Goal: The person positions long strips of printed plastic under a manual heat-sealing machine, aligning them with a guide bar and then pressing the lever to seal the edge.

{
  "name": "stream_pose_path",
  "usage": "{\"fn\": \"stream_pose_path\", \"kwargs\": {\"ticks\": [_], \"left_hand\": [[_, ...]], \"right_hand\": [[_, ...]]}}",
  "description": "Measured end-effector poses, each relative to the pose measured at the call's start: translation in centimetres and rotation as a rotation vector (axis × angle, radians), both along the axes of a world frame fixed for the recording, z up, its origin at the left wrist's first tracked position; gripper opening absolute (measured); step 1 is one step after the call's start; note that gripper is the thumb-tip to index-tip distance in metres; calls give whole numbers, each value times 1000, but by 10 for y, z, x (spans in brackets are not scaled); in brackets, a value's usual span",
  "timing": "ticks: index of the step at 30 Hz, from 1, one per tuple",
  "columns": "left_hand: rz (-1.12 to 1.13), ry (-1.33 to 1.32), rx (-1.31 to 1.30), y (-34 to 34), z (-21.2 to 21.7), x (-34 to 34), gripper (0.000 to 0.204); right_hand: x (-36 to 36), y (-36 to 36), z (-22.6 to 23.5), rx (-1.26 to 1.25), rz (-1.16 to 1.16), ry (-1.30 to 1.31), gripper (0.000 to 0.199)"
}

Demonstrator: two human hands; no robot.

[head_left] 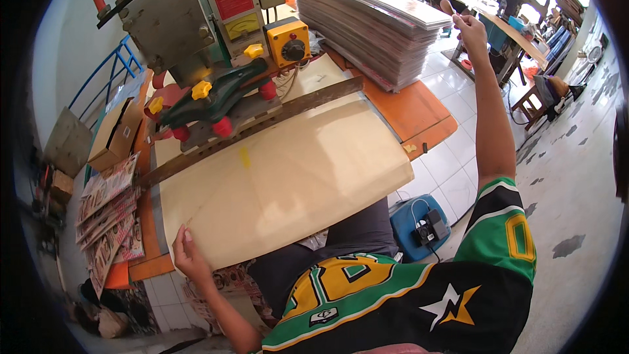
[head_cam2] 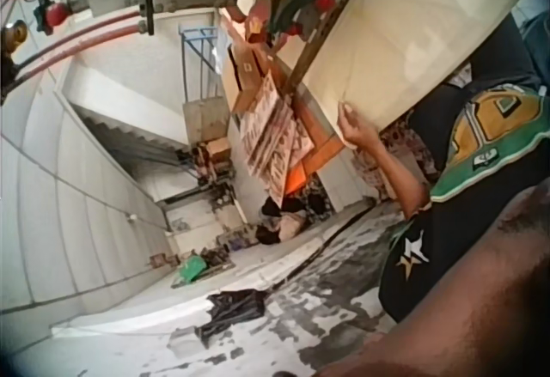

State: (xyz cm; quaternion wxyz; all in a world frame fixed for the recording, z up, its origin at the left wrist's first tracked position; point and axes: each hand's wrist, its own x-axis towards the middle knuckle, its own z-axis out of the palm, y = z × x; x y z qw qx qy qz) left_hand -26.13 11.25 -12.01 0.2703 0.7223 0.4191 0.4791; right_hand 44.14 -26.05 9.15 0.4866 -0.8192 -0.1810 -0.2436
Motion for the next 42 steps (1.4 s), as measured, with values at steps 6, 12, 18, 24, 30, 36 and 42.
{"fn": "stream_pose_path", "kwargs": {"ticks": [6,12,18,24,30,36,42], "left_hand": [[20,90,106,-4,4,2,29],[33,2,24,-6,4,4,29],[-3,-54,-13,-2,0,3,29],[-2,-70,-34,-4,1,2,30],[1,-57,-15,-2,-2,2,30],[-6,-64,-23,1,-4,0,31],[-20,-86,-45,2,-6,0,31]], "right_hand": [[-1,3,7,-115,-91,-90,38],[2,3,13,-161,-113,-92,34],[18,0,11,-41,-9,-70,36],[10,-2,21,35,130,262,33],[16,8,22,69,102,156,35],[15,15,31,108,120,149,35],[-4,12,35,209,278,230,33]]}}
